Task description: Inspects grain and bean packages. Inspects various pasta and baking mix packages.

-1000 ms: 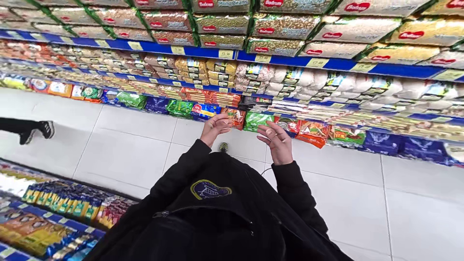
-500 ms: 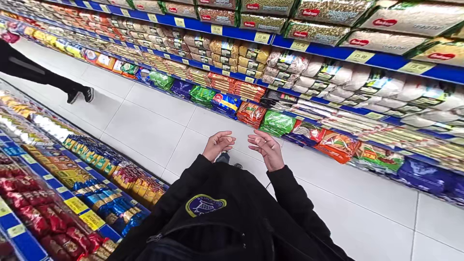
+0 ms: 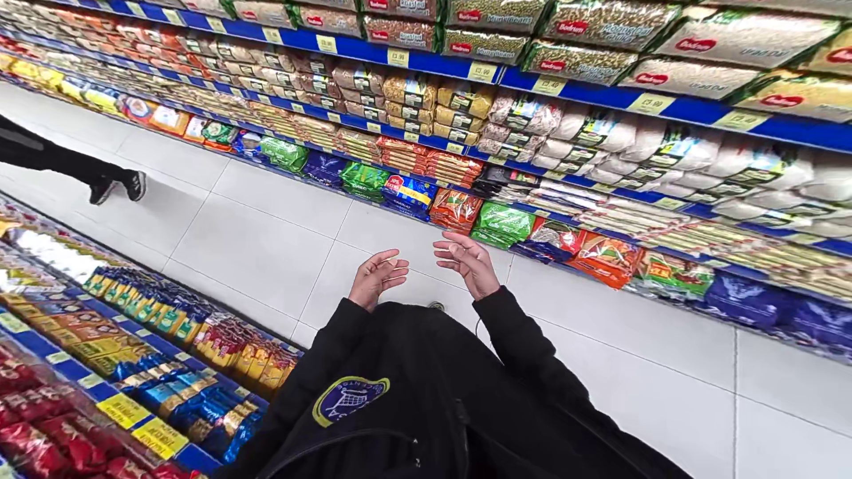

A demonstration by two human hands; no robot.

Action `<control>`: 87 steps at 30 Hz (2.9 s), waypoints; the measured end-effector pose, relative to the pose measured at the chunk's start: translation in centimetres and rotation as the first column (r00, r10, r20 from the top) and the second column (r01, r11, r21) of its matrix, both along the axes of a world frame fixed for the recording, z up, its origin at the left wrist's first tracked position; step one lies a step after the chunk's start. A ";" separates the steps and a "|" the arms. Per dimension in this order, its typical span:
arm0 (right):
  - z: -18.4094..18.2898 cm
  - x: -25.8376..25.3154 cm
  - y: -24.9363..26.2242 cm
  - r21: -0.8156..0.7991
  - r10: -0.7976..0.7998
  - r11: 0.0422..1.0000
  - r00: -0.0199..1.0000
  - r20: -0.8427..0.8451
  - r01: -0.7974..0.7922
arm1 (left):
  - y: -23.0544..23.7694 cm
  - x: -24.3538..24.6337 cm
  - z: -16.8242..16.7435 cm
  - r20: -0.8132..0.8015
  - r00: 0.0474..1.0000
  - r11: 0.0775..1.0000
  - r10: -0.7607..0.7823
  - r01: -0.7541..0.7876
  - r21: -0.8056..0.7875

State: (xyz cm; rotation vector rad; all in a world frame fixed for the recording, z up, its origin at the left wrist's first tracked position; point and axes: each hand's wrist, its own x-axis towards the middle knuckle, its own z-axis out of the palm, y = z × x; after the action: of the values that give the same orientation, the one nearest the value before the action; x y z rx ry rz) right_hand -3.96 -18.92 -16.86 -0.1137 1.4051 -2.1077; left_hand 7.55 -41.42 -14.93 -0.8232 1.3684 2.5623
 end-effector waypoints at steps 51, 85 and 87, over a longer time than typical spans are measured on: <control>-25.7 -39.7 -15.9 0.437 -0.854 0.420 0.183 0.487 0.796 | -21.8 -8.9 -1.4 0.239 0.966 0.987 0.103 -0.069 -0.147; -30.6 -35.5 -14.2 0.101 -0.767 0.408 0.281 0.577 0.907 | -20.7 -10.7 -2.8 0.251 0.968 0.998 -0.020 0.035 -0.055; -31.1 -35.6 -14.4 0.141 -0.801 0.374 0.243 0.548 0.917 | -20.7 -10.6 -2.5 0.247 0.969 0.998 -0.016 0.030 -0.054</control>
State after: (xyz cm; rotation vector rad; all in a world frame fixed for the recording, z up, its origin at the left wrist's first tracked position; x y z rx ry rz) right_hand -39.56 -33.31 -47.93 1.4568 0.8863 -2.7826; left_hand -3.02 -62.11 -17.48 -1.0866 1.3702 2.3175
